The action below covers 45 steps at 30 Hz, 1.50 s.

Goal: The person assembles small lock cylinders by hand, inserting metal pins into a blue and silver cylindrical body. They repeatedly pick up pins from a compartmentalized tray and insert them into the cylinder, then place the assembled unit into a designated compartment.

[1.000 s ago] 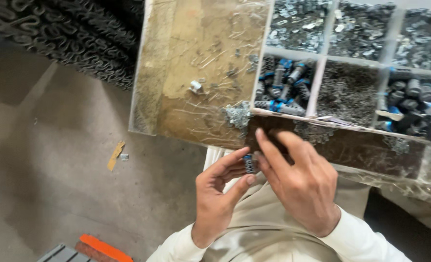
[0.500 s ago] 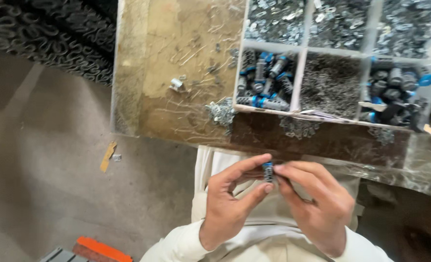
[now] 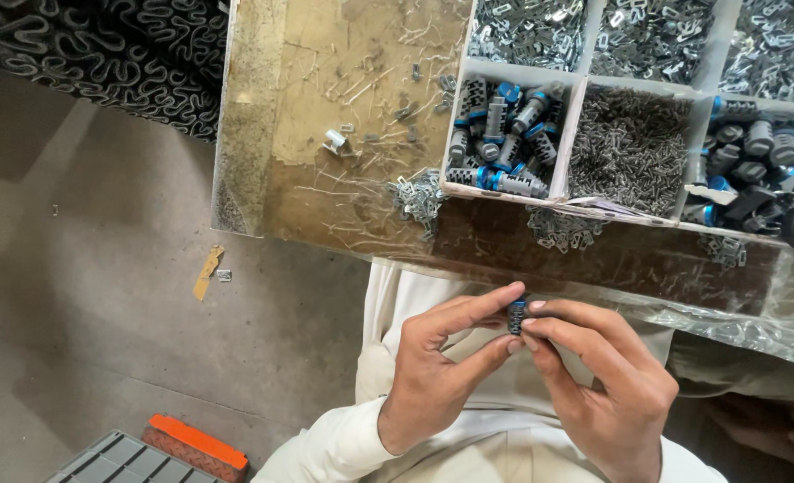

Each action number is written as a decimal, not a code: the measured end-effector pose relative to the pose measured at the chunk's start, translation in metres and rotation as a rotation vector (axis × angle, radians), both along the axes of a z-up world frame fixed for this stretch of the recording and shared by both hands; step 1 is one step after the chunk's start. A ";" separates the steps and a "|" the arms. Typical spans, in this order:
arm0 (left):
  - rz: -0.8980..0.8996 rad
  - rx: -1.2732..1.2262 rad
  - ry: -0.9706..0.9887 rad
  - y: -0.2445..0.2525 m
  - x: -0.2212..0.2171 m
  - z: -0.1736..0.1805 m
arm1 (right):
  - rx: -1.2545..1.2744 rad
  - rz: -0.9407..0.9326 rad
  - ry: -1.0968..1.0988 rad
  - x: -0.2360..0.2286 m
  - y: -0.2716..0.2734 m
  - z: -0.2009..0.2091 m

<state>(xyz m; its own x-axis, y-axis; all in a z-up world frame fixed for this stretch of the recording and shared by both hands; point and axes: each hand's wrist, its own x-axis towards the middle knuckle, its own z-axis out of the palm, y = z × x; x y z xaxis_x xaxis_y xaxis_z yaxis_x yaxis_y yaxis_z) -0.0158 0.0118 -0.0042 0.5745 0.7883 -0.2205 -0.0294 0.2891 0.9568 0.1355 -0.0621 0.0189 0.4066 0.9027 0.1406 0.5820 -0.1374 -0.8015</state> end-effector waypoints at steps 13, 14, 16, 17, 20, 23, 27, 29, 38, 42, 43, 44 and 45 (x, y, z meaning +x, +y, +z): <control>-0.069 -0.156 -0.019 -0.006 0.009 -0.006 | 0.044 -0.086 -0.057 0.011 -0.023 -0.013; -0.068 -0.175 -0.018 -0.007 0.009 -0.007 | 0.036 -0.109 -0.107 0.017 -0.025 -0.013; -0.059 -0.220 -0.033 -0.009 0.012 -0.010 | 0.011 -0.164 -0.253 0.034 -0.032 -0.012; -0.042 -0.241 -0.043 -0.010 0.014 -0.012 | 0.000 -0.187 -0.341 0.044 -0.035 -0.011; -0.047 -0.240 -0.042 -0.011 0.016 -0.014 | -0.030 -0.289 -0.540 0.065 -0.035 -0.011; -0.070 -0.242 -0.026 -0.012 0.020 -0.013 | -0.041 -0.332 -0.555 0.074 -0.031 -0.012; -0.095 -0.237 -0.010 -0.013 0.023 -0.011 | -0.116 -0.340 -0.587 0.076 -0.025 -0.020; -0.098 -0.233 -0.002 -0.014 0.025 -0.010 | -0.071 -0.314 -0.555 0.076 -0.027 -0.022; -0.108 -0.249 0.002 -0.014 0.029 -0.010 | -0.053 -0.283 -0.529 0.079 -0.032 -0.018; -0.114 -0.250 0.017 -0.014 0.031 -0.008 | -0.072 -0.329 -0.482 0.081 -0.026 -0.015; -0.113 -0.247 0.017 -0.014 0.031 -0.007 | -0.078 -0.327 -0.498 0.080 -0.026 -0.014; -0.112 -0.245 0.017 -0.013 0.031 -0.007 | -0.084 -0.325 -0.514 0.079 -0.027 -0.013; -0.109 -0.244 0.017 -0.013 0.031 -0.007 | -0.090 -0.320 -0.530 0.078 -0.027 -0.012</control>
